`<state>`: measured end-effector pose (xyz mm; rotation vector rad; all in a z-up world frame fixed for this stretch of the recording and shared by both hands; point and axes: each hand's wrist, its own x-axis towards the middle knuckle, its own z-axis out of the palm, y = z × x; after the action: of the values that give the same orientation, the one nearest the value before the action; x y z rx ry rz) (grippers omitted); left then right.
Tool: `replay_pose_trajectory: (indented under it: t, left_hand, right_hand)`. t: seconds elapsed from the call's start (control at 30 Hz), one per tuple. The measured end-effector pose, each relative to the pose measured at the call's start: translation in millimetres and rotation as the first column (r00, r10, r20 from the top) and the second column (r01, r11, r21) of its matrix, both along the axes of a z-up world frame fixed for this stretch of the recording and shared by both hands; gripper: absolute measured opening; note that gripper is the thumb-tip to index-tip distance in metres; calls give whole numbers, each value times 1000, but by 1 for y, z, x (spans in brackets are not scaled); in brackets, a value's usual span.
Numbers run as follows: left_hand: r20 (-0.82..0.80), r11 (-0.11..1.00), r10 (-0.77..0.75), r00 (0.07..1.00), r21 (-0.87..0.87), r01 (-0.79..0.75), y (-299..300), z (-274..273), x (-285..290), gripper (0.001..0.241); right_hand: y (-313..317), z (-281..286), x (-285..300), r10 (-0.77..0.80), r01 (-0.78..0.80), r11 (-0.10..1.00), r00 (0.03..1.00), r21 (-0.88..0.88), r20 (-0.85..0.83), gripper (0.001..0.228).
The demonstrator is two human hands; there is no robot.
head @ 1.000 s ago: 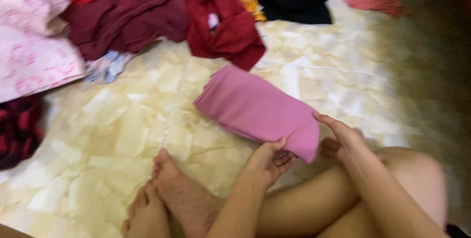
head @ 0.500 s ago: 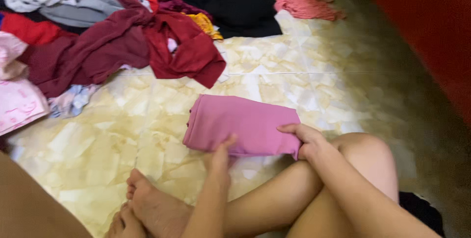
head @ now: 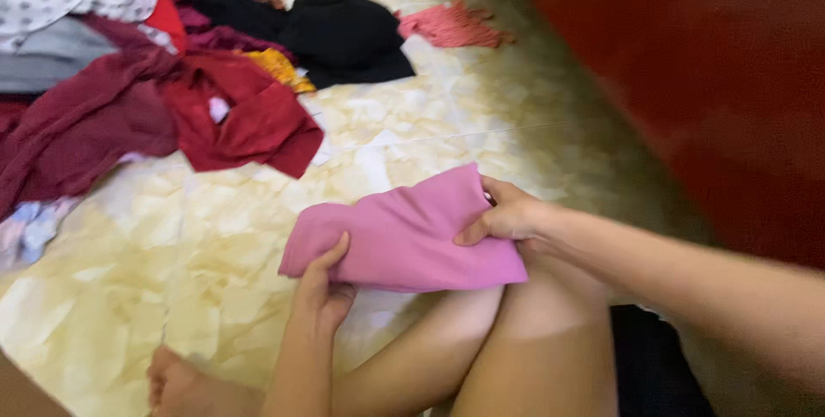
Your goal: The person folds pink pants and a maroon top by hand while sitting on the floor.
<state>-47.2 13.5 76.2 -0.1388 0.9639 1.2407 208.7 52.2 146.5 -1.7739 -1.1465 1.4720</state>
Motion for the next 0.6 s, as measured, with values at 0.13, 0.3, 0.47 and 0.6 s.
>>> replay_pose_trajectory:
  t: [0.13,0.3,0.47,0.6]
  left_hand:
    - [58,992,-15,998,130,8,-7,7,21,42]
    - [103,973,-29,994,231,5,-4,80,41,47]
    - [119,872,-120,986,487,48,3,130,57,49]
    - [141,872,-149,979,486,63,11,127,84,39]
  right_hand:
    - [-17,113,-13,191,-193,981,921,-28,340,80]
    - [-6,216,-20,257,-446,879,738,165,624,59]
    - [-35,282,9,224,-594,755,633,279,741,65]
    - [-43,294,51,269,-564,749,739,349,617,66]
